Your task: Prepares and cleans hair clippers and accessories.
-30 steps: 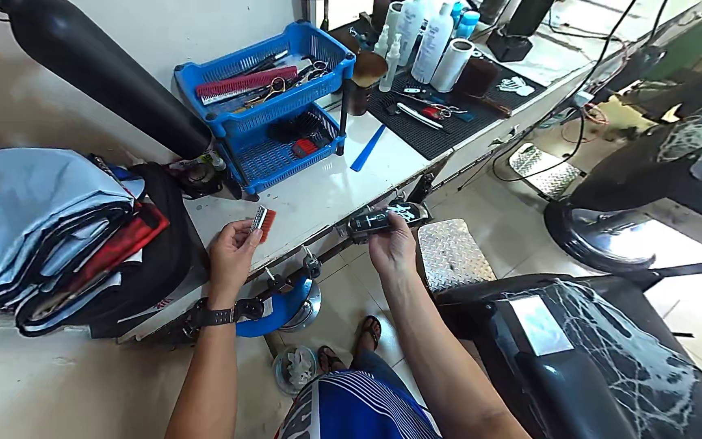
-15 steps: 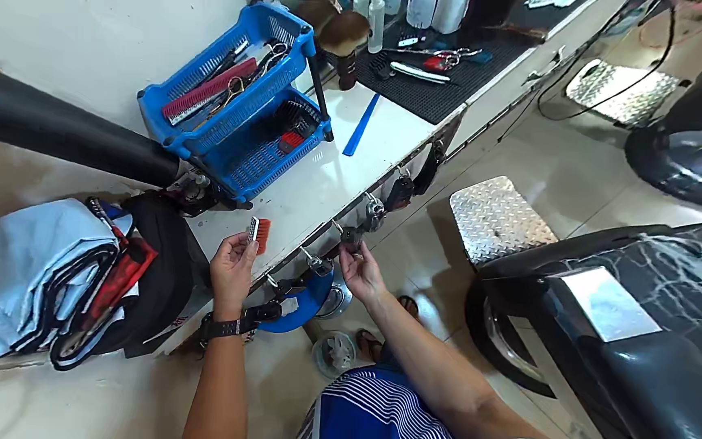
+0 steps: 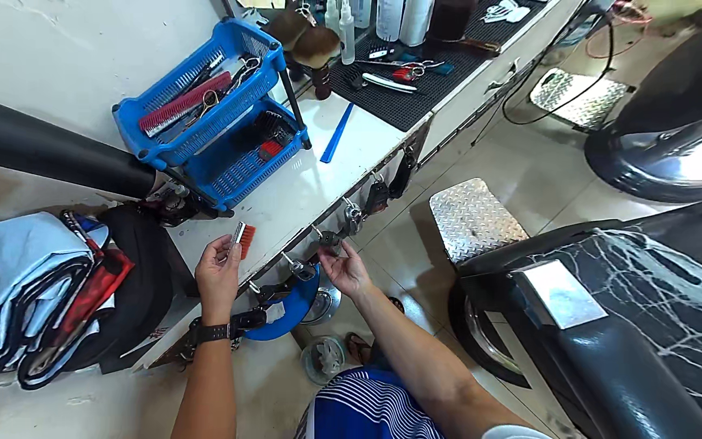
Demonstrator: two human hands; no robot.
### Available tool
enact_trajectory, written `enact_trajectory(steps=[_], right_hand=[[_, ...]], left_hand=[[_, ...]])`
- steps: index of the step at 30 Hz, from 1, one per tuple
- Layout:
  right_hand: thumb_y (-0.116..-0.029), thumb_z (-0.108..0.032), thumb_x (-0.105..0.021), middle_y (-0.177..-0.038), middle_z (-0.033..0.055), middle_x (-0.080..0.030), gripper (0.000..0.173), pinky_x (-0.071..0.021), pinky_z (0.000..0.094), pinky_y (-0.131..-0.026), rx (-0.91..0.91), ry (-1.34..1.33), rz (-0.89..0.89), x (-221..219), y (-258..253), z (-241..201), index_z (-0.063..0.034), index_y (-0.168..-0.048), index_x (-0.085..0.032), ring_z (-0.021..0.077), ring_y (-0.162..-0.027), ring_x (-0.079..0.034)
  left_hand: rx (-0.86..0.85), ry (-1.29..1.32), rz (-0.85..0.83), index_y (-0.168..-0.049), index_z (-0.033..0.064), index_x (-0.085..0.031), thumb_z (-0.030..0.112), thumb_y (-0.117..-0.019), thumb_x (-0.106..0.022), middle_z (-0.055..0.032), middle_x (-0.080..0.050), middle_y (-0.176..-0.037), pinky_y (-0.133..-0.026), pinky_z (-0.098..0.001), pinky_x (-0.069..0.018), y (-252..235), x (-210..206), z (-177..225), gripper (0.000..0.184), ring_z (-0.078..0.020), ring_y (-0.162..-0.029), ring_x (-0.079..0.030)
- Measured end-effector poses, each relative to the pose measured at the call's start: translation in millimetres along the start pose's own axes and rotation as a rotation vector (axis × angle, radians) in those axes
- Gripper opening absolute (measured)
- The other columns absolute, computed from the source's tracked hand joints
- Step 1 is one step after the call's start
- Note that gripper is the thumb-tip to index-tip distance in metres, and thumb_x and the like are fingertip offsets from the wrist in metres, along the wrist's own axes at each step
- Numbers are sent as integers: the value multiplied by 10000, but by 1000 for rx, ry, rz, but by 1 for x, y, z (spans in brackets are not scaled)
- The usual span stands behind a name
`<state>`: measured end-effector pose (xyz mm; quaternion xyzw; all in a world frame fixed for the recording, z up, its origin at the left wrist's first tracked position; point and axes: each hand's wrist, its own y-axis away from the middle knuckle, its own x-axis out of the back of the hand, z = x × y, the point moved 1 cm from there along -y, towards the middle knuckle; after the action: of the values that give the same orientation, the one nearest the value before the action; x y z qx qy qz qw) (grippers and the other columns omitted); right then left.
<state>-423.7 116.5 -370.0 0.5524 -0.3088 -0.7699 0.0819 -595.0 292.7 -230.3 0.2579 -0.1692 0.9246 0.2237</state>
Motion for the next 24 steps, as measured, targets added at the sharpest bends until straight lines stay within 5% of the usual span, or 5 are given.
enact_trajectory(steps=[5,8,13,18,24], right_hand=[[-1056,-601,-362,-1203,203,-684,707,-597,296,-895,-73,146,4,0,9,-7,14,-1387,-471,236,-1023,-727],[-1122,-350,-268,-1122,142,-709,480,-590,319,-838,-107,646,11,8,39,-15,13,-1323,-510,194,-949,-718],[-994,-287,-599,-1417,105,-586,522,-502,429,-1047,-90,949,-598,-10,103,-21,-69,-1457,-493,231,-1256,-589],[-1038,-278,-590,-1392,82,-621,354,-513,323,-1015,45,1069,-768,-19,113,-53,-54,-1306,-646,144,-1203,-617],[-911,-334,-758,-1075,61,-733,400,-591,386,-914,283,1113,-451,-31,135,-117,-81,-1202,-653,173,-975,-708]], left_hand=[[95,111,40,-1302,39,-616,235,-1022,-638,-95,-691,-1151,-863,-343,-584,1,-3,16,342,-139,-965,-688],[113,304,-60,-1304,8,-532,153,-1048,-560,-82,-671,-1087,-767,-344,-614,37,-13,52,296,-156,-883,-696],[461,840,-445,-1171,5,-572,147,-1082,-427,-87,-699,-1005,-780,-323,-611,121,-77,71,221,-153,-839,-698],[722,1122,-534,-1228,33,-586,143,-1084,-442,-103,-730,-988,-771,-309,-621,138,-125,82,231,-172,-832,-728],[330,327,-262,-1397,-41,-472,358,-951,-707,-189,-602,-1306,-939,-414,-577,136,-147,83,642,-248,-1154,-642]])
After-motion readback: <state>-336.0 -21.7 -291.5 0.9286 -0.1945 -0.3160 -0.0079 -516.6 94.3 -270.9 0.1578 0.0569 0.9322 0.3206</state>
